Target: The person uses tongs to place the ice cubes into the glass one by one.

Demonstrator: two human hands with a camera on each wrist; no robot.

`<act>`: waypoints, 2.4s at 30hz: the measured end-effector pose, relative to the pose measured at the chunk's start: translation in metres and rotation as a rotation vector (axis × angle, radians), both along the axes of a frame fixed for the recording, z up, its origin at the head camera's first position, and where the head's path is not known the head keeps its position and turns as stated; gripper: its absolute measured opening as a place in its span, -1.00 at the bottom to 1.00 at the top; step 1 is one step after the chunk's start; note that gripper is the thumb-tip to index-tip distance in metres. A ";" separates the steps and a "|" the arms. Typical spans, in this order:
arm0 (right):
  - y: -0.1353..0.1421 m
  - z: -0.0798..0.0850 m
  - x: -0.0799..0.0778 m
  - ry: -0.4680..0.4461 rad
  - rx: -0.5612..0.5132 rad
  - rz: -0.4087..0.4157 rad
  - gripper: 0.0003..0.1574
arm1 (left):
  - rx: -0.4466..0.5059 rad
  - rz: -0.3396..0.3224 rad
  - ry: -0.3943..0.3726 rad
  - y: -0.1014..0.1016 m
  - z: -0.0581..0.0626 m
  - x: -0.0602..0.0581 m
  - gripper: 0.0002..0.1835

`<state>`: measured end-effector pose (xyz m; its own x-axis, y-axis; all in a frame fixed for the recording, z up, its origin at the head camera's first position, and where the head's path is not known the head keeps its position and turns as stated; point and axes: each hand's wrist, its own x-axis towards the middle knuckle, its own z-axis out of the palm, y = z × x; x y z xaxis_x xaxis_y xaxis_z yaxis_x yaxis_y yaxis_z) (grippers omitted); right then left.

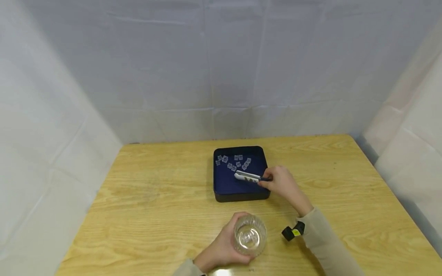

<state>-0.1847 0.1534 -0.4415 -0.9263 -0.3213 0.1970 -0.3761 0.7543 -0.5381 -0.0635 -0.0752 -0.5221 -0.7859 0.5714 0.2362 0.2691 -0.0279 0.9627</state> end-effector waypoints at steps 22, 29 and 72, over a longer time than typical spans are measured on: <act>0.012 0.015 0.019 0.024 -0.110 0.013 -0.60 | -0.007 0.002 -0.018 0.000 0.000 0.001 0.05; 0.015 0.024 0.025 0.039 -0.122 0.014 -0.66 | -0.011 -0.001 -0.033 0.001 0.000 0.001 0.06; 0.046 0.069 0.076 0.042 -0.232 0.098 -0.81 | -0.028 0.005 -0.068 -0.001 0.001 0.001 0.07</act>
